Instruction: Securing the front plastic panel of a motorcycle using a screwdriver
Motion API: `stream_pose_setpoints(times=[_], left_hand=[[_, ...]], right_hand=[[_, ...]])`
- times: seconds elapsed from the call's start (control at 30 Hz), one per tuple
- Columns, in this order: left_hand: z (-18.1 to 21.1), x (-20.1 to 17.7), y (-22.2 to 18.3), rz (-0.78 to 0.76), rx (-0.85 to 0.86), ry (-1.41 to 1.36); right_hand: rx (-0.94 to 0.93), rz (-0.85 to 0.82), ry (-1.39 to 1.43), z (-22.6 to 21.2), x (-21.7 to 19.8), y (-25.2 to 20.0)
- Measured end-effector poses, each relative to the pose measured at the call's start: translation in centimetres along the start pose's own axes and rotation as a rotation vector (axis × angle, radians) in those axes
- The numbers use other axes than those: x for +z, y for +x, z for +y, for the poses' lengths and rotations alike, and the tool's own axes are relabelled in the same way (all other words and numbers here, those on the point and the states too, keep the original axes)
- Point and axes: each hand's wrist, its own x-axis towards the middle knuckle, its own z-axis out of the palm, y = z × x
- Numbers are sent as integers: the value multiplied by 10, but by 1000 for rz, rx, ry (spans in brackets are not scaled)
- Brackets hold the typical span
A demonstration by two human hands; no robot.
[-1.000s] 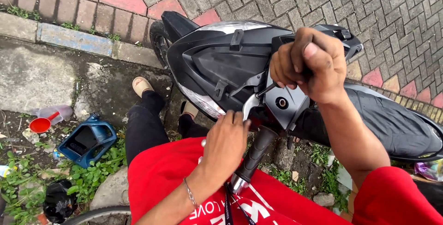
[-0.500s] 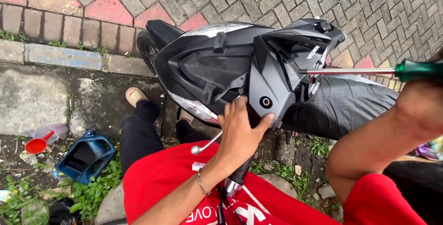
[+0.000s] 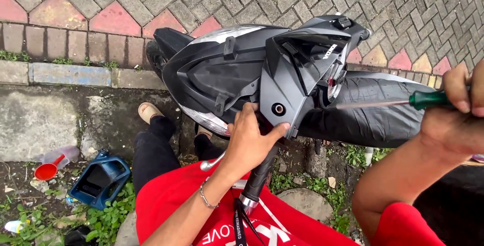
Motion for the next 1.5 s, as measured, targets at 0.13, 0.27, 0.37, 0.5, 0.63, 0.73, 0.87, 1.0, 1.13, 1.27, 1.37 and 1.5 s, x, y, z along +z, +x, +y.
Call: stream_pose_setpoints(times=[0.13,0.27,0.37,0.5,0.63,0.73,0.87,1.0,1.13,1.27,1.37,1.5], left_hand=[[9,-14,2,7,-136,-112],[14,-25,2,-66,-175,-70],[8,-22,-1,-50,-142,-57],[5,-21,-10,-35,22,-22],[6,-21,-10,-36,30,-16],[4,-22,-4,-18,7,-77],[11,-29,6,-26,-105,-71],[18,-37,6,-54,-147,-90],[16,-35,2,-19,-79,-75],[13,-34,2,-37,-83,-56],[13,-35,5,-61,-98,-27],[14,-39,11,-59,-180,-108]], right_hand=[[136,-82,-123,-20,28,-11],[352,-118,-151,-29,71,-28],[747,-67,-688,-9,78,-59],[948,-428,-780,22,117,-95],[1025,-351,-529,48,133,-129],[1057,-329,-524,52,140,-132],[1280,-436,-623,53,152,-149],[1306,-293,-360,61,166,-174],[1279,-183,-261,61,178,-184],[1308,-212,-330,53,181,-178],[1325,-225,-329,50,182,-173],[1294,-297,-382,48,183,-173]])
